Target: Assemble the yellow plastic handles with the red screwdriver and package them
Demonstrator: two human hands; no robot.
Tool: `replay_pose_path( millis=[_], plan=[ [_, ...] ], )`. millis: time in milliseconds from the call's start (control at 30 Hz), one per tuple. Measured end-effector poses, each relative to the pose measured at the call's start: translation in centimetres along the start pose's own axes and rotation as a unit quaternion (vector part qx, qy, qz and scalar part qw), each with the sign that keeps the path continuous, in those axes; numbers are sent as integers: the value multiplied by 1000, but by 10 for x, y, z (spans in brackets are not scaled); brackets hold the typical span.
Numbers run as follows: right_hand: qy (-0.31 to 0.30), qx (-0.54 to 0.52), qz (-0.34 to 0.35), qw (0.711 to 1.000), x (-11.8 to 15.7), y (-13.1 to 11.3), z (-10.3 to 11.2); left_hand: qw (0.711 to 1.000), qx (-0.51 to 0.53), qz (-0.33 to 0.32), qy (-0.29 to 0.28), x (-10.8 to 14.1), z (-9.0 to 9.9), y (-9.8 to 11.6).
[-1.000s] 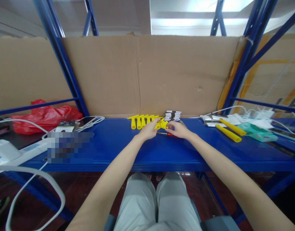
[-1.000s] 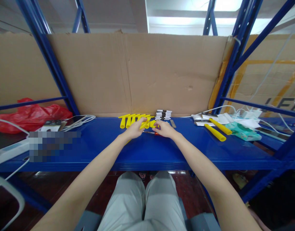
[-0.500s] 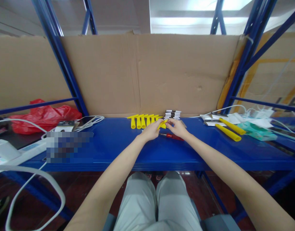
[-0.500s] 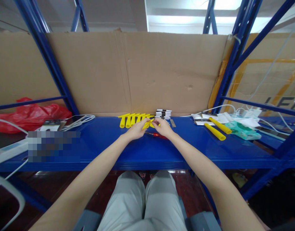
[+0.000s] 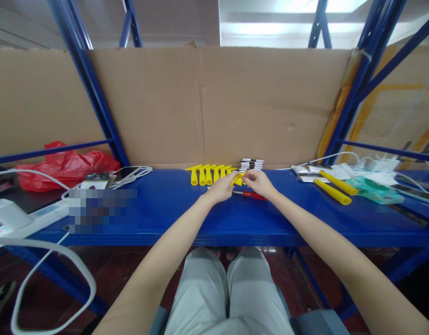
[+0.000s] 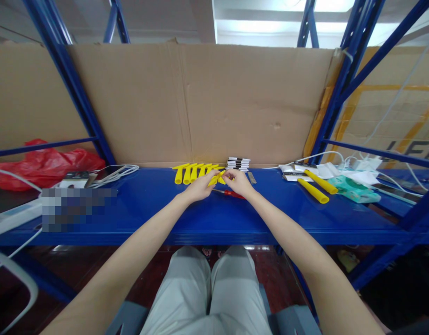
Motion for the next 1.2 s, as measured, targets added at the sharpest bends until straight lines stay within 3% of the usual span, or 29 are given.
replay_pose_path(
  millis=[733,867,1000,1100,1200],
  plan=[
    [-14,110,59,992,-1,-5,10,1000,-21,20,1,0,-4,7],
    [-18,152,74,985,-1,-7,10,1000,-3,22,10,-1,-5,8],
    [-40,194,96,976,-1,-11,9,996,10,73,52,-3,-2,3],
    [-48,220,74,971,-2,-7,13,991,15,105,77,-4,2,-4],
    [-24,252,0,967,-4,7,26,992,18,105,74,-5,3,-7]
  ],
)
Point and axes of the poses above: each hand's wrist, its own x-axis away from the middle knuckle, its own z-axis out of the back of the hand, y = z × x, the point moved 1 cm from there along -x, towards the middle knuckle, and after that the axes turned 3 degrees about z, right-handed, at the moved point
